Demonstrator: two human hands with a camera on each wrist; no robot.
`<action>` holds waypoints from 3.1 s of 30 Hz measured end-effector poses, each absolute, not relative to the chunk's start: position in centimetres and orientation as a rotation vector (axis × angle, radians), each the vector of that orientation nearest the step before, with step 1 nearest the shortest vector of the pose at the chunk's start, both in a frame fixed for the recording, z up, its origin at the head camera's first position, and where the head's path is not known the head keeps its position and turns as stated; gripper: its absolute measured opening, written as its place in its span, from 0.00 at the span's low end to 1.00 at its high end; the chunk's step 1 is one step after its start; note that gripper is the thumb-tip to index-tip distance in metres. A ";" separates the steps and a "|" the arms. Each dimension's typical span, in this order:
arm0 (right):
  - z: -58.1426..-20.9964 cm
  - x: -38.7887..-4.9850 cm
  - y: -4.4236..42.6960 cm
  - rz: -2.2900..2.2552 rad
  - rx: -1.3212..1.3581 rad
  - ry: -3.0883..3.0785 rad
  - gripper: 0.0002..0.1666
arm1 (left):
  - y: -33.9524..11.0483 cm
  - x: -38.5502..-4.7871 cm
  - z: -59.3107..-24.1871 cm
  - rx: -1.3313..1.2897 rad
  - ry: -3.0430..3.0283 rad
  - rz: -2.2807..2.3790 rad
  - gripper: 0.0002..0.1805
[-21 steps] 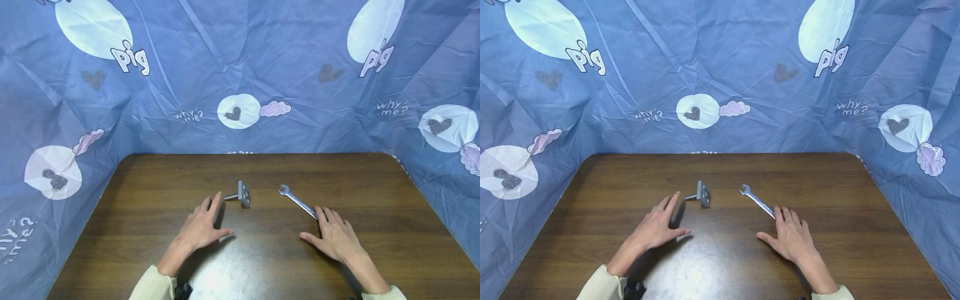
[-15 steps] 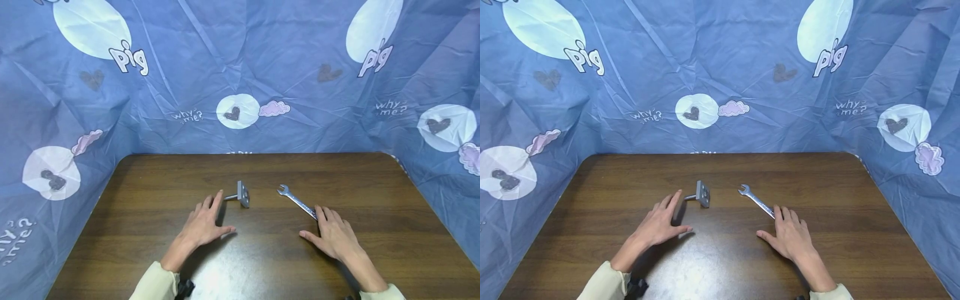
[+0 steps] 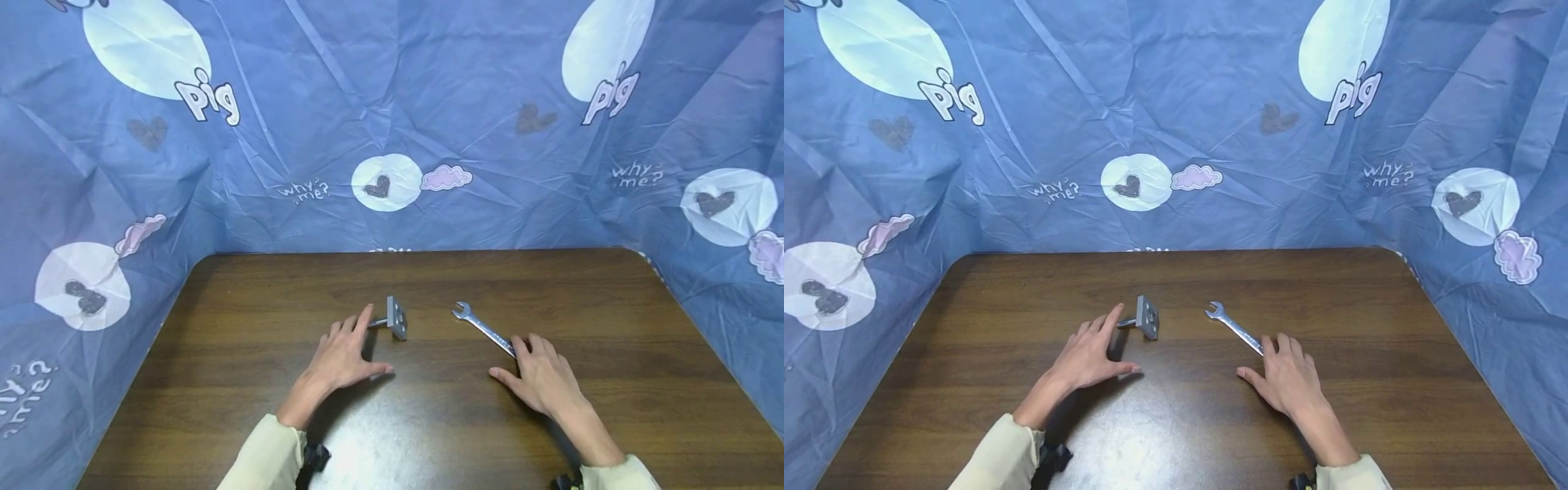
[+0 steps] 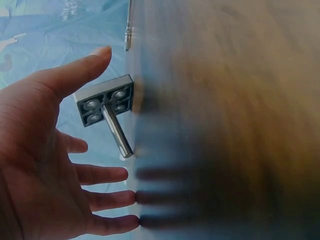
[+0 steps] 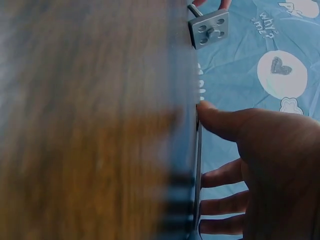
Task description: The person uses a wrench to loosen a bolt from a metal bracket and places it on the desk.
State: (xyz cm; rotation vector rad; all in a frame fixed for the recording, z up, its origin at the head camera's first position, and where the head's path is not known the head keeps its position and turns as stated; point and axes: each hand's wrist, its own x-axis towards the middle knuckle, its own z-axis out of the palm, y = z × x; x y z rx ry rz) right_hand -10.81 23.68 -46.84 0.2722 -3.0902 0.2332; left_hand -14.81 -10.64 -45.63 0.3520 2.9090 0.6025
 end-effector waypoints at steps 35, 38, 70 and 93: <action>-47.8 -13.3 21.2 0.433 0.054 -2.907 0.09 | -7.4 -20.0 -45.5 0.428 2.897 0.724 0.51; -47.9 -13.6 21.2 0.419 0.079 -2.886 0.08 | -7.3 -20.3 -45.2 0.434 2.882 0.745 0.49; -47.1 -14.3 22.2 0.832 0.057 -3.051 0.14 | -8.5 -17.2 -46.1 0.253 2.503 1.808 0.39; -43.1 -12.1 17.0 1.273 0.578 -2.724 0.05 | -7.0 -13.9 -44.1 0.243 2.233 2.351 0.40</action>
